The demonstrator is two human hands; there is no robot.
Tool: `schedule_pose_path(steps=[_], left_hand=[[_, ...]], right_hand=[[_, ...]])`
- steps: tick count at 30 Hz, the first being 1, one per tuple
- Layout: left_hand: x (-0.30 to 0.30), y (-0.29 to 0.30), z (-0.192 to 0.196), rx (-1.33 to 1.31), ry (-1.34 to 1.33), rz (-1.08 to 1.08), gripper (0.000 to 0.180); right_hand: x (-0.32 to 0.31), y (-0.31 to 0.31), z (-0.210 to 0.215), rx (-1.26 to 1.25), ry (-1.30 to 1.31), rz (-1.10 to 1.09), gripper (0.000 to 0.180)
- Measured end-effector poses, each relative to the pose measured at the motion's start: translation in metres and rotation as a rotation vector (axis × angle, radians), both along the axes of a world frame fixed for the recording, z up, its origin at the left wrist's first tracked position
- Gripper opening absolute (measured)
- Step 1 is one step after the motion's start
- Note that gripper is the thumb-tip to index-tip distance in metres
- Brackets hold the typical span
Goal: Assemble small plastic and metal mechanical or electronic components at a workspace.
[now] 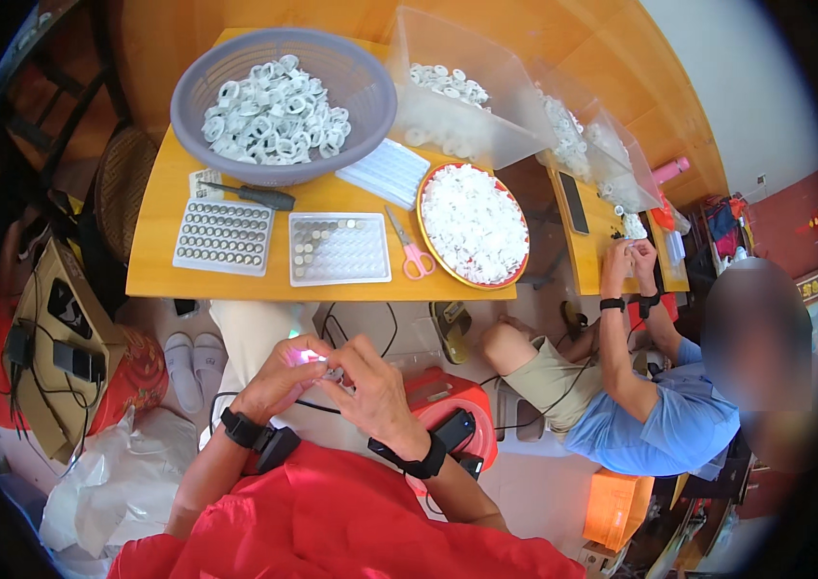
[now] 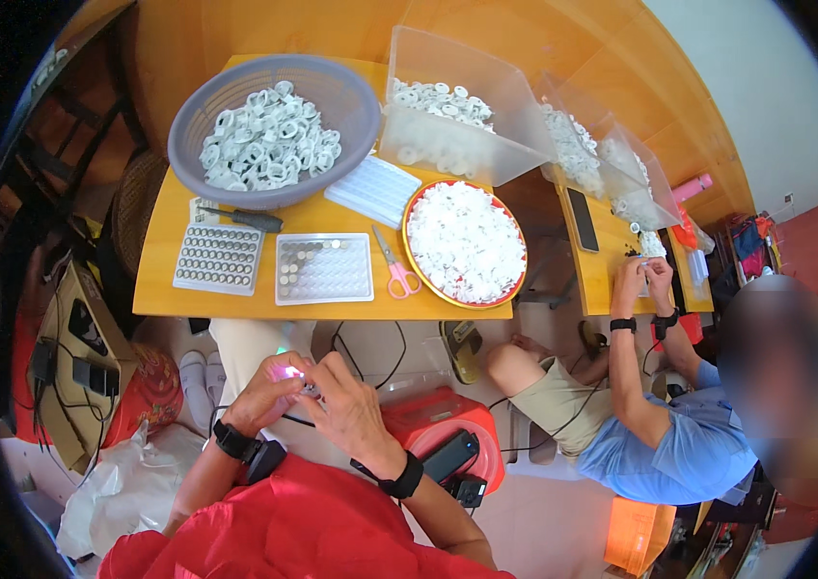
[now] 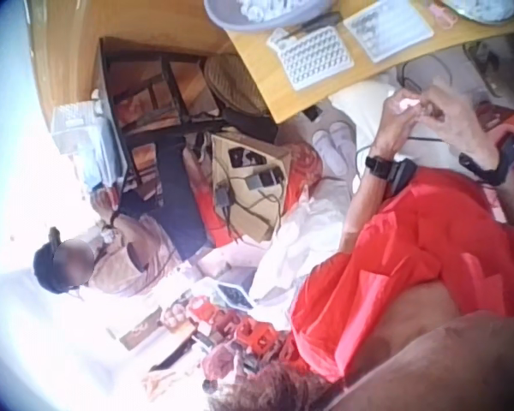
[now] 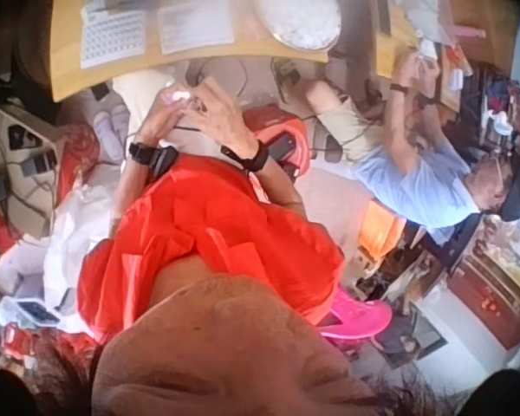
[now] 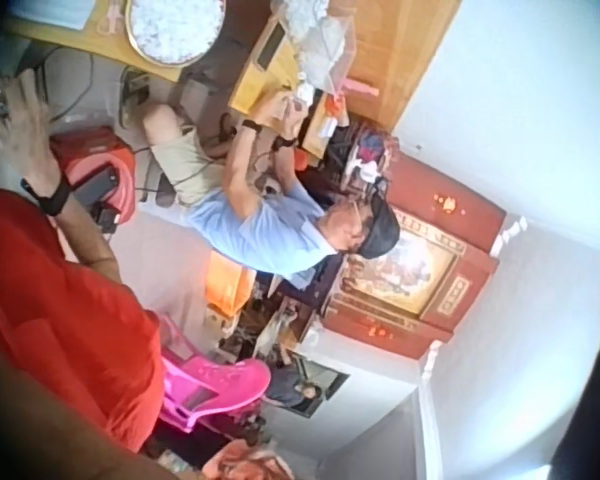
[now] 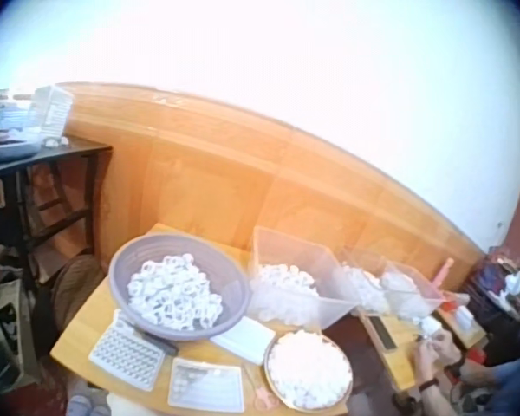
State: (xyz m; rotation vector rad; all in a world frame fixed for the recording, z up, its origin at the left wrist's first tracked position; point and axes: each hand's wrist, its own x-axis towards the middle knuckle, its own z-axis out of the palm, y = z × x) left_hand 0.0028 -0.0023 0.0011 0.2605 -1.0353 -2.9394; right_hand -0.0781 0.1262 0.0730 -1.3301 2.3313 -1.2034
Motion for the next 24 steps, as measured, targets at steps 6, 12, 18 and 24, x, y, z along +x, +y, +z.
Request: schedule_pose_path(steps=[6, 12, 18, 24], left_hand=[[-0.004, -0.004, 0.007, 0.024, 0.027, -0.036, 0.014], [-0.005, -0.003, 0.003, 0.068, 0.058, -0.011, 0.012], [-0.009, -0.004, 0.002, 0.094, 0.086, -0.028, 0.011], [-0.008, -0.004, 0.008, 0.02, 0.049, 0.003, 0.025]], right_hand=[[-0.003, 0.0, -0.003, -0.002, 0.026, 0.03, 0.024], [-0.051, 0.013, 0.027, 0.023, -0.124, 0.003, 0.014], [-0.184, 0.054, 0.018, 0.047, 0.295, -0.579, 0.011], [-0.218, 0.053, 0.001, 0.234, 0.404, -0.535, 0.012]])
